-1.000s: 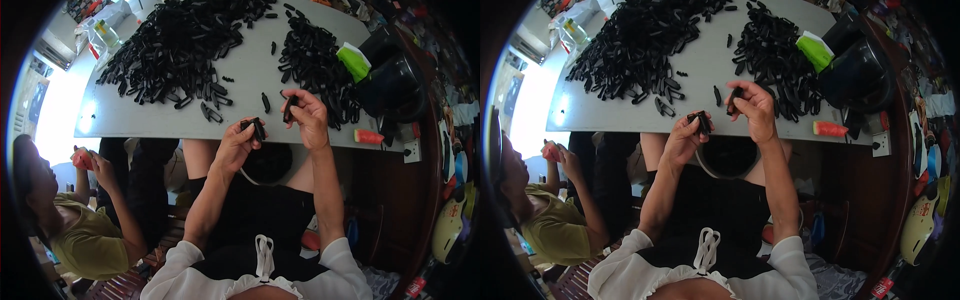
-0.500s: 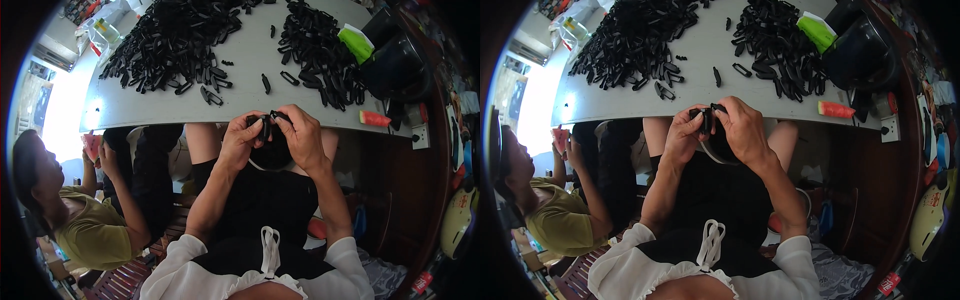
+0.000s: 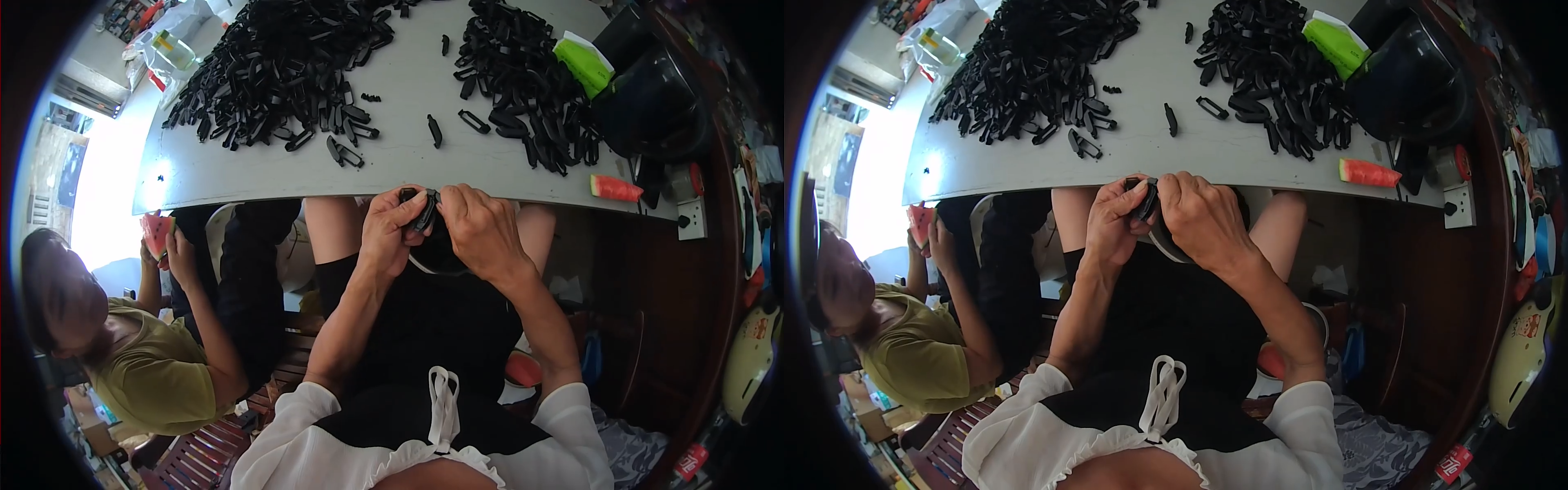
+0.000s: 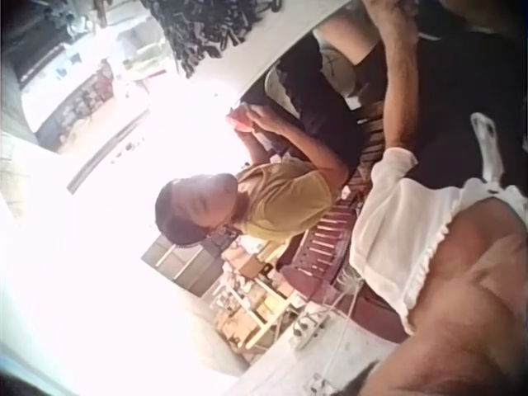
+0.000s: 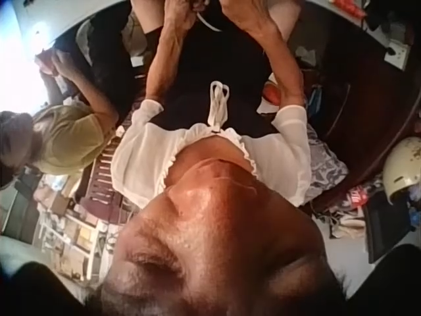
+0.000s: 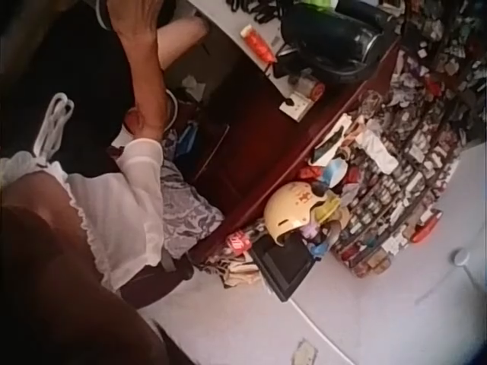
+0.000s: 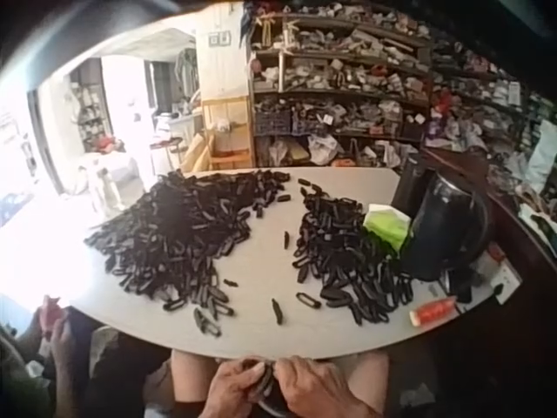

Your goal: Assembling small black plastic clips or components by hand at a table.

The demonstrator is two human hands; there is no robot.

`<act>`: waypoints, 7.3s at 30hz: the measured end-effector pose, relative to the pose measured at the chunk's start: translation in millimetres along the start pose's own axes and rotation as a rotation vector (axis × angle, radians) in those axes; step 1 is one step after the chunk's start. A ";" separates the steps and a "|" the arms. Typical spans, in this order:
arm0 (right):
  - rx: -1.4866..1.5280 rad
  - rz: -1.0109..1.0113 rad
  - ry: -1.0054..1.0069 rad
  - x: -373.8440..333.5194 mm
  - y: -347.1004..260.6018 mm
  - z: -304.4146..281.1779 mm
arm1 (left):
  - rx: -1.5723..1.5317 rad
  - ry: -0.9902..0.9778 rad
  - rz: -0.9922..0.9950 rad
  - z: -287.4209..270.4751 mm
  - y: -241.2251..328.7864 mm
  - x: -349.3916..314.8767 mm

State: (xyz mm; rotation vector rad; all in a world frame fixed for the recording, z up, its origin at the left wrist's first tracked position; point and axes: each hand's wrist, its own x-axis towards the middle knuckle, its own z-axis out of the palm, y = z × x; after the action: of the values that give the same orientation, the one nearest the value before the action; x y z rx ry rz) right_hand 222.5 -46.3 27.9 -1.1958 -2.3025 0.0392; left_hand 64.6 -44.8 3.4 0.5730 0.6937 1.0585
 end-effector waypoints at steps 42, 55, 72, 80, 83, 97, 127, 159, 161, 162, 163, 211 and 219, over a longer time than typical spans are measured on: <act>0.675 0.543 0.009 51.5 39.2 45.7 | 0.005 0.049 -0.003 -29.0 -5.1 -6.5; 0.326 0.219 -0.020 -0.1 -0.4 28.3 | 0.370 0.156 0.134 -5.6 -15.9 -0.2; 0.426 0.123 -0.137 -25.7 -7.7 23.7 | 0.347 0.190 0.137 -18.5 -37.1 -7.7; 1.600 0.554 -0.093 -41.7 2.5 44.5 | 0.221 -0.060 0.145 -3.5 -26.2 -2.6; 1.581 0.584 0.006 -46.9 10.3 48.4 | 0.176 -0.124 0.163 -1.1 -29.7 1.0; 0.045 0.358 0.186 19.7 64.9 18.8 | 1.243 0.252 0.657 24.9 13.3 185.2; 1.298 0.616 0.124 6.1 41.9 -6.6 | 0.119 -0.161 0.010 0.7 2.8 53.1; 1.428 0.535 -0.013 -36.3 20.5 30.9 | 0.222 -0.087 0.153 18.1 -36.4 22.3; 1.439 0.535 0.045 -39.8 26.4 29.2 | 0.122 -0.183 0.085 17.0 -34.3 22.8; 1.327 0.558 -0.009 -41.9 32.1 25.5 | 0.019 -0.278 0.015 17.2 -33.4 24.4; 1.218 0.582 -0.066 -43.9 35.1 24.4 | 0.154 -0.208 0.092 18.6 -31.6 27.5; 1.015 0.898 0.290 -1.6 83.0 19.0 | 1.750 -0.095 0.918 12.7 -8.7 91.5; 1.037 0.743 0.191 -15.9 69.5 2.1 | 0.646 -0.006 0.258 17.7 -7.4 77.0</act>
State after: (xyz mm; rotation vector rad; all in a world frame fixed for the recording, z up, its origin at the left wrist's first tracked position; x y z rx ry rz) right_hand 281.0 -15.9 0.6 -1.2599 -1.2045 1.1568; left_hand 106.8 21.4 -8.3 1.2475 0.9809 1.0609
